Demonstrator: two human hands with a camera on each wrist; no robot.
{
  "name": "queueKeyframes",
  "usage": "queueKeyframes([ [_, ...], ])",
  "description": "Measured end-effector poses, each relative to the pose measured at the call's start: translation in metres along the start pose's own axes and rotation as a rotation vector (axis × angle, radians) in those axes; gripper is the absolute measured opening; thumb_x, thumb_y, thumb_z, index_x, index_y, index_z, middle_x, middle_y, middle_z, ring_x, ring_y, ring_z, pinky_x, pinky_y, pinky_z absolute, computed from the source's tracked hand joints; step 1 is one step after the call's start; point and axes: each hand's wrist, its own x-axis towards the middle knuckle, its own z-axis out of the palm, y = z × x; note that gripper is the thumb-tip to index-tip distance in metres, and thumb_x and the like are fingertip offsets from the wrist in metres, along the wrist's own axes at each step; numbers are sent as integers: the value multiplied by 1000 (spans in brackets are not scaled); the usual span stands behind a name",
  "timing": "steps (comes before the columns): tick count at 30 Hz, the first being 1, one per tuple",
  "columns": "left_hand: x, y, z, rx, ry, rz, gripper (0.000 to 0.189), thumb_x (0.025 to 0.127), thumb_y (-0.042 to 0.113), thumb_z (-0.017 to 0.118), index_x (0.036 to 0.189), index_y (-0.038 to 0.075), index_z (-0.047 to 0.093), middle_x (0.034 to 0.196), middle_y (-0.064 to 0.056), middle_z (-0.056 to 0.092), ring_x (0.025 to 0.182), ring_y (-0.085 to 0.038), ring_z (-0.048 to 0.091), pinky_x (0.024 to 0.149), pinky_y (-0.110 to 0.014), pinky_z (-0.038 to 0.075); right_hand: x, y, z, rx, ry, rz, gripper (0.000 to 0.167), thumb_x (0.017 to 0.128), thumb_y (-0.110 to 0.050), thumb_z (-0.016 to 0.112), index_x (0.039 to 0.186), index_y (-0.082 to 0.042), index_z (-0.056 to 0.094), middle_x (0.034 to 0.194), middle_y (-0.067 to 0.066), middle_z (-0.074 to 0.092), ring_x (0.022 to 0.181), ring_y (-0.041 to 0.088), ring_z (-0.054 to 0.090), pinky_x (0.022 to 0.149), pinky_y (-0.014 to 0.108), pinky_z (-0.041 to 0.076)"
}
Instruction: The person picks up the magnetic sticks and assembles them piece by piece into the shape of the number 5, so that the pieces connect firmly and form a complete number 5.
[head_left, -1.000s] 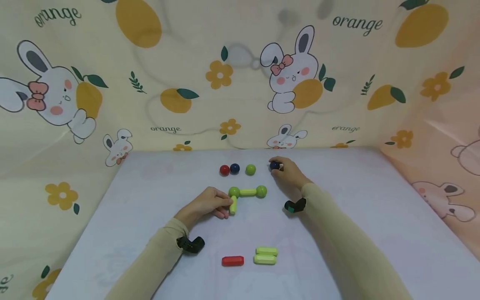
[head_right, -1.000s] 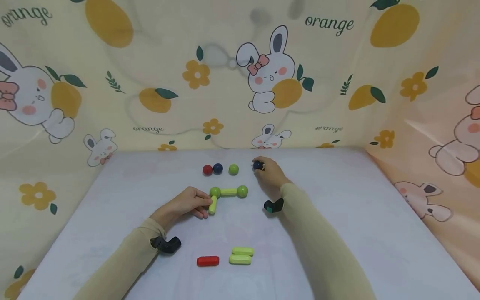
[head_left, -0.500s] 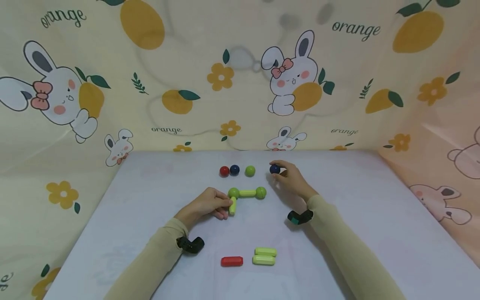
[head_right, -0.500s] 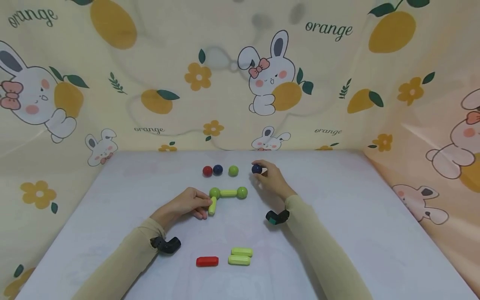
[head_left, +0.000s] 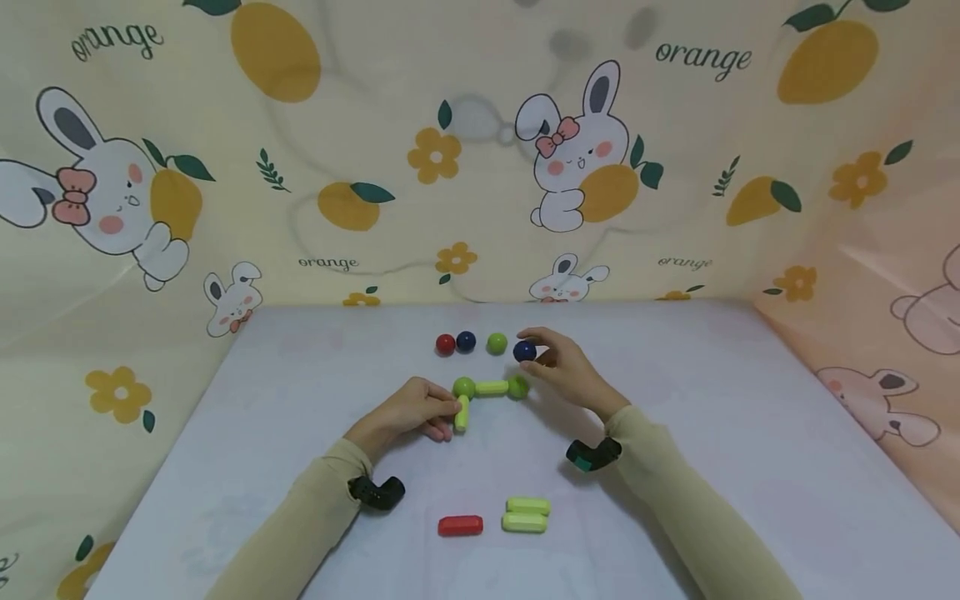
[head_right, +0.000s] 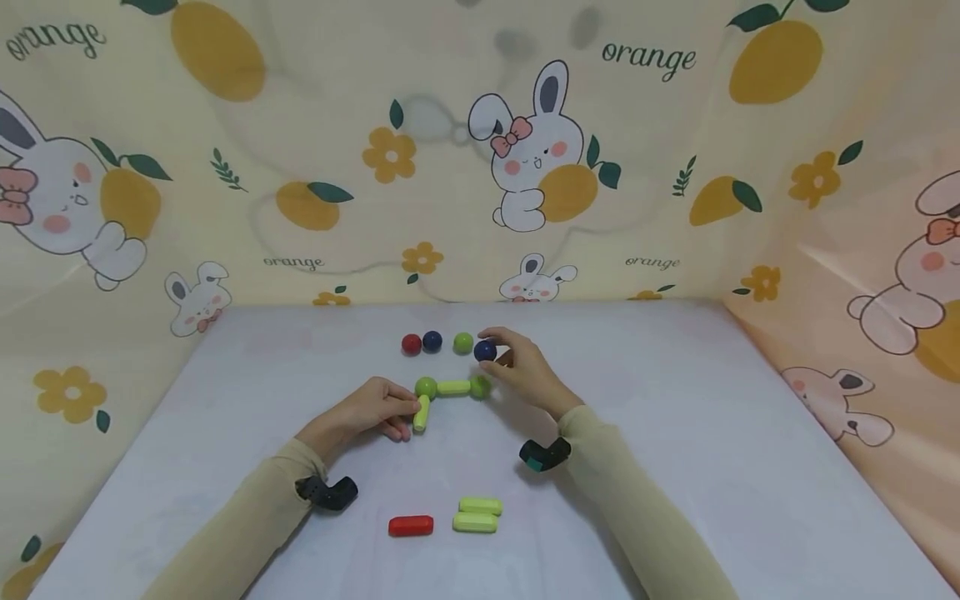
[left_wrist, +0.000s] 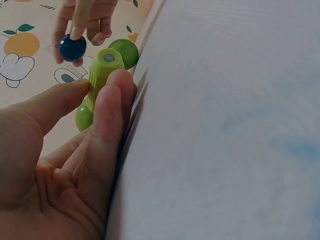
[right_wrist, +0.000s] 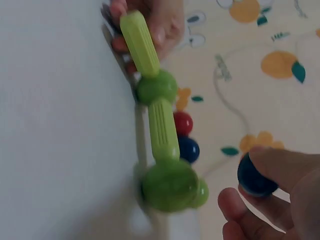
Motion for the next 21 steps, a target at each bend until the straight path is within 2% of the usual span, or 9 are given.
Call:
queueKeyframes([
  [3,-1,0,-1,-3,-5,1,33,99,18,65,123,-4,68,85,-6,75,62,-9,69,60,-21,57,-1,-10,8,-5,-35,-5,48,93,-14,73,136,-6,54,133,19,65,86,18,69,78,32,54],
  [9,1,-1,-3,-3,-15,8,32,99,19,65,122,-3,68,82,-4,75,62,-9,69,59,-21,57,-3,-21,19,10,-124,-15,41,93,-17,74,129,-6,58,128,14,66,89,17,69,82,33,55],
  [21,-1,1,-2,2,-17,5,31,100,22,64,121,-1,70,84,-4,75,62,-9,68,60,-21,57,-10,-27,37,-13,-253,-60,34,92,-26,75,118,-12,60,116,11,70,84,15,64,81,29,54],
])
